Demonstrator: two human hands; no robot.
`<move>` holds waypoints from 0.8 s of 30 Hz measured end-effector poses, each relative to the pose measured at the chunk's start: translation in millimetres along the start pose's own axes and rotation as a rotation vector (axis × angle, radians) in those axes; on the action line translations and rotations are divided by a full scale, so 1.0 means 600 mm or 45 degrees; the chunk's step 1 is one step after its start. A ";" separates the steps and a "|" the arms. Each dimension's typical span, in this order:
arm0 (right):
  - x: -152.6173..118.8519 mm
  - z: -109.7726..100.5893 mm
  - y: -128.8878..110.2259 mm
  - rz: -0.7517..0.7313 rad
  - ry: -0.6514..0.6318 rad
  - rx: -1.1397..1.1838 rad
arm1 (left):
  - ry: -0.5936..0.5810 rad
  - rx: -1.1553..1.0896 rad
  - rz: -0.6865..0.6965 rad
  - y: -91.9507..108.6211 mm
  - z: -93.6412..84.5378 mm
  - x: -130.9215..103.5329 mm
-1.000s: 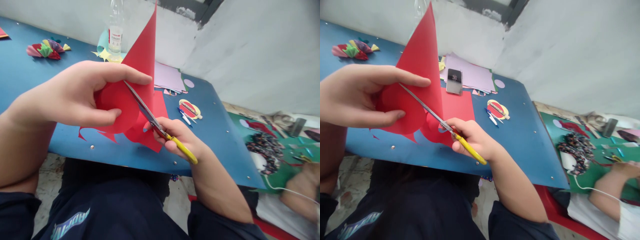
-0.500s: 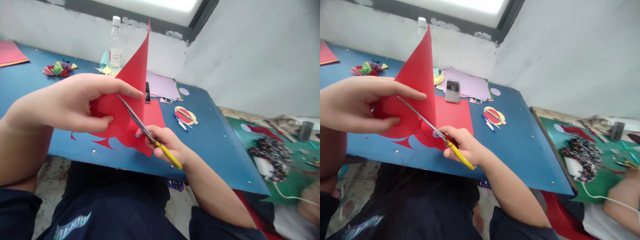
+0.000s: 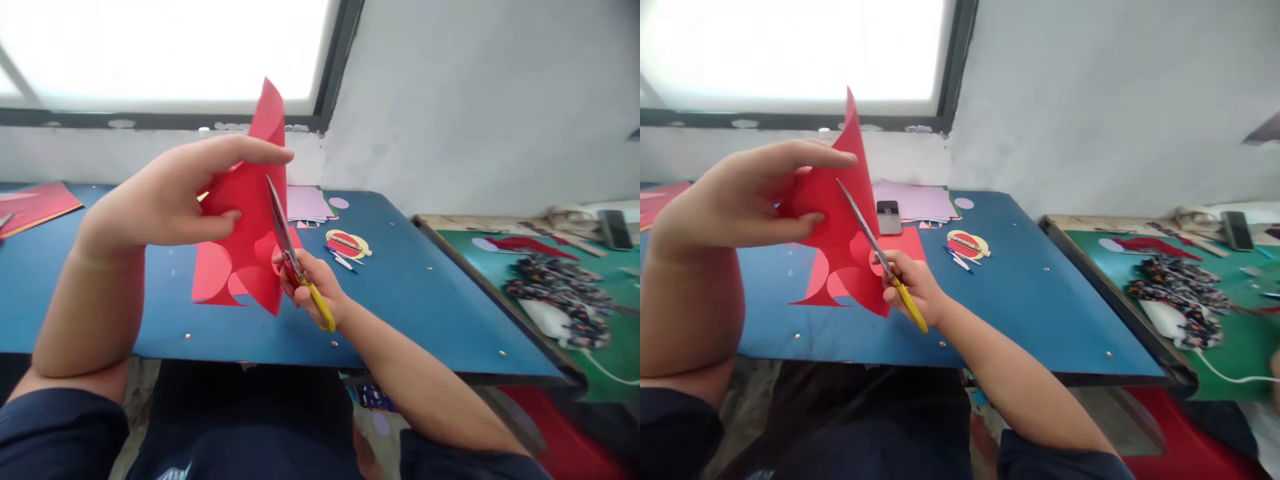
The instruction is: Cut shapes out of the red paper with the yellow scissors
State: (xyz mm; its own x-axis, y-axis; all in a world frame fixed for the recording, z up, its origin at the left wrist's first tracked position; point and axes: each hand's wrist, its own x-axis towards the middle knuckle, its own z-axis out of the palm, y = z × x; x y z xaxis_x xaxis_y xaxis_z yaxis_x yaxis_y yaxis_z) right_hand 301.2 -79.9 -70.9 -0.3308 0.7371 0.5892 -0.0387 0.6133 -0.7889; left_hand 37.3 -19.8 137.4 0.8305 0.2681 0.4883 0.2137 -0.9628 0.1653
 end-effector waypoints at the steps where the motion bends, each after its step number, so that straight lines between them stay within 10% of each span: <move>1: 0.001 0.000 -0.002 -0.012 0.011 -0.008 | -0.020 0.031 0.046 0.005 -0.002 0.009; 8: 0.010 -0.002 -0.005 -0.059 -0.005 -0.060 | -0.159 0.038 0.148 0.018 -0.011 0.025; 24: -0.005 0.006 0.020 0.038 0.090 0.040 | 0.128 -0.079 -0.170 -0.031 0.003 0.003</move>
State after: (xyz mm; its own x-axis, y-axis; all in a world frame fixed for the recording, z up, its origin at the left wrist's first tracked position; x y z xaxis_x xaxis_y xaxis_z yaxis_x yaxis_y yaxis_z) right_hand 298.0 -75.7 -83.0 -0.2653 0.7738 0.5752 -0.0595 0.5823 -0.8108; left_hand 35.6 -1.4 133.6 0.7405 0.3985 0.5411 0.2841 -0.9154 0.2853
